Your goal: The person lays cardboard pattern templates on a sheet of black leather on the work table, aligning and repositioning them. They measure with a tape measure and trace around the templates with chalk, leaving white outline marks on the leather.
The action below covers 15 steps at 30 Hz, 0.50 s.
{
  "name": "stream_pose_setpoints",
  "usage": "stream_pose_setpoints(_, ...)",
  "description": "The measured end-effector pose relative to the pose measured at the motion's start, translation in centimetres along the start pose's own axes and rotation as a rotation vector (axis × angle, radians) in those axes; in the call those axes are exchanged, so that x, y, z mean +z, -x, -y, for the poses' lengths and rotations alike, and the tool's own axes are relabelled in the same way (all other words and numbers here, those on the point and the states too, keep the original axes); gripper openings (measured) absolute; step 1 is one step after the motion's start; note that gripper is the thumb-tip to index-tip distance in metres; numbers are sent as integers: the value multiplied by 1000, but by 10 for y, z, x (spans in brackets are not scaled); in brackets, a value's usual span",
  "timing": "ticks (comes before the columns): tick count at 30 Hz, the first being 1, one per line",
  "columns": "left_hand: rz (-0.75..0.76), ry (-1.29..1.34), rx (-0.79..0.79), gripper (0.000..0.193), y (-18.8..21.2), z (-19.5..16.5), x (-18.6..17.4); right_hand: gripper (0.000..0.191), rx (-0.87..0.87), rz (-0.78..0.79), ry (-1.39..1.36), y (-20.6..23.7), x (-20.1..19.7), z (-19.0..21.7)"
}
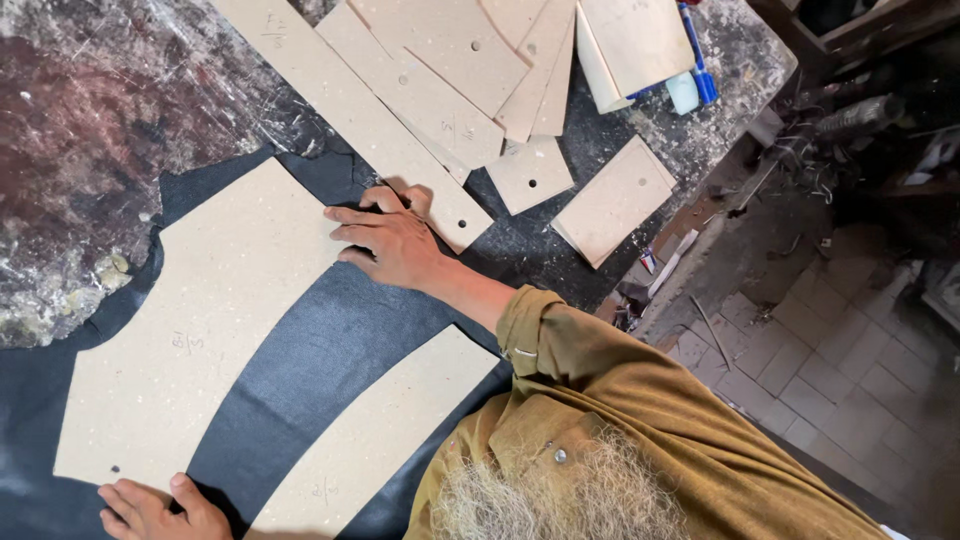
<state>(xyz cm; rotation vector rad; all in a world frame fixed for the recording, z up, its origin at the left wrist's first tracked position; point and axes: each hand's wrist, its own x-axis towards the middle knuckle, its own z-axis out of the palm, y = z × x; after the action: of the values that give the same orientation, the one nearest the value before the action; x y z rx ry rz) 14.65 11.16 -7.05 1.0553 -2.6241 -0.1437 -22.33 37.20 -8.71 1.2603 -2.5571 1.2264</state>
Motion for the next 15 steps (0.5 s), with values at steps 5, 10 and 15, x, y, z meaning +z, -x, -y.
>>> stream_pose_setpoints(5, 82, -59, -194, 90, 8, -23, -18, 35, -39, -13, -29, 1, -44, 5)
stream_pose_setpoints(10, 44, 55, -170, 90, 0, -32, -25, 12, 397, -628, 203, 52, -200, -82)
stream_pose_setpoints(15, -48, 17, -80, 75, -5, -15, -24, 41, 495, -361, 710, 109, -281, -154)
